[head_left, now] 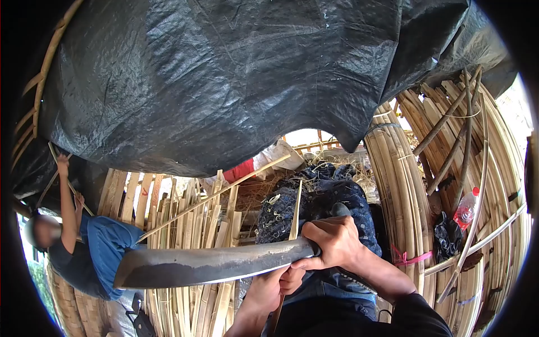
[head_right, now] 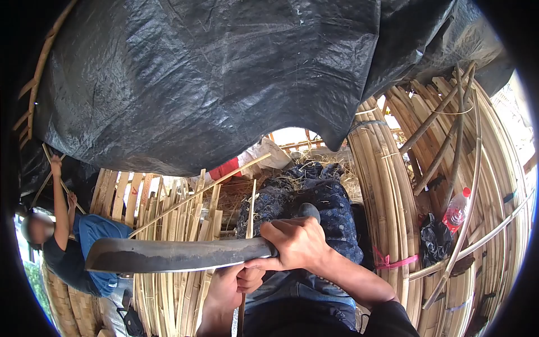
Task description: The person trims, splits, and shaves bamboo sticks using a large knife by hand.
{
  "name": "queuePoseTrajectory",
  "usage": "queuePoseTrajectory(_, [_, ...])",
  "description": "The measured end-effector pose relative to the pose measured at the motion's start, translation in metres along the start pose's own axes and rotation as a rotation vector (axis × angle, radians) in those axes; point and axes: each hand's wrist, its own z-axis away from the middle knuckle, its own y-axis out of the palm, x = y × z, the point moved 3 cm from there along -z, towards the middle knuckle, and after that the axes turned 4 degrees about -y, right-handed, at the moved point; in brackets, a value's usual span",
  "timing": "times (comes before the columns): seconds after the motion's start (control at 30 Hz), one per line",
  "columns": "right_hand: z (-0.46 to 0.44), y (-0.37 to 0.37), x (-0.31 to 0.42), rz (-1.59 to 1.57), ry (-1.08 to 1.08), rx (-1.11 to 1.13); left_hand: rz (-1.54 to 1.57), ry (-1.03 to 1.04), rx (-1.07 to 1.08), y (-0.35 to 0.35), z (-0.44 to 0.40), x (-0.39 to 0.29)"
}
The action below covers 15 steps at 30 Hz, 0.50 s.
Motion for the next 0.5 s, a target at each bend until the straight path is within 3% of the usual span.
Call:
queuePoseTrajectory(0.13, [0.009,0.010,-0.025,-0.010,0.000,-0.026,-0.033,-0.014,-0.113,0.010,0.005,-0.008])
queuePoseTrajectory(0.23, [0.015,0.018,-0.037,-0.030,0.037,-0.019,0.007,-0.002,-0.084,0.007,0.002,-0.007])
queuePoseTrajectory(0.3, [0.019,0.012,-0.057,0.153,0.024,-0.141,0.054,0.017,-0.051,0.009,0.012,-0.011])
queuePoseTrajectory(0.4, [0.044,0.019,-0.106,0.026,0.097,-0.213,0.038,-0.035,-0.015,0.009,0.008,-0.006])
queuePoseTrajectory(0.5, [0.054,0.024,-0.100,-0.060,0.149,-0.222,0.060,-0.061,0.014,0.006,-0.001,-0.001])
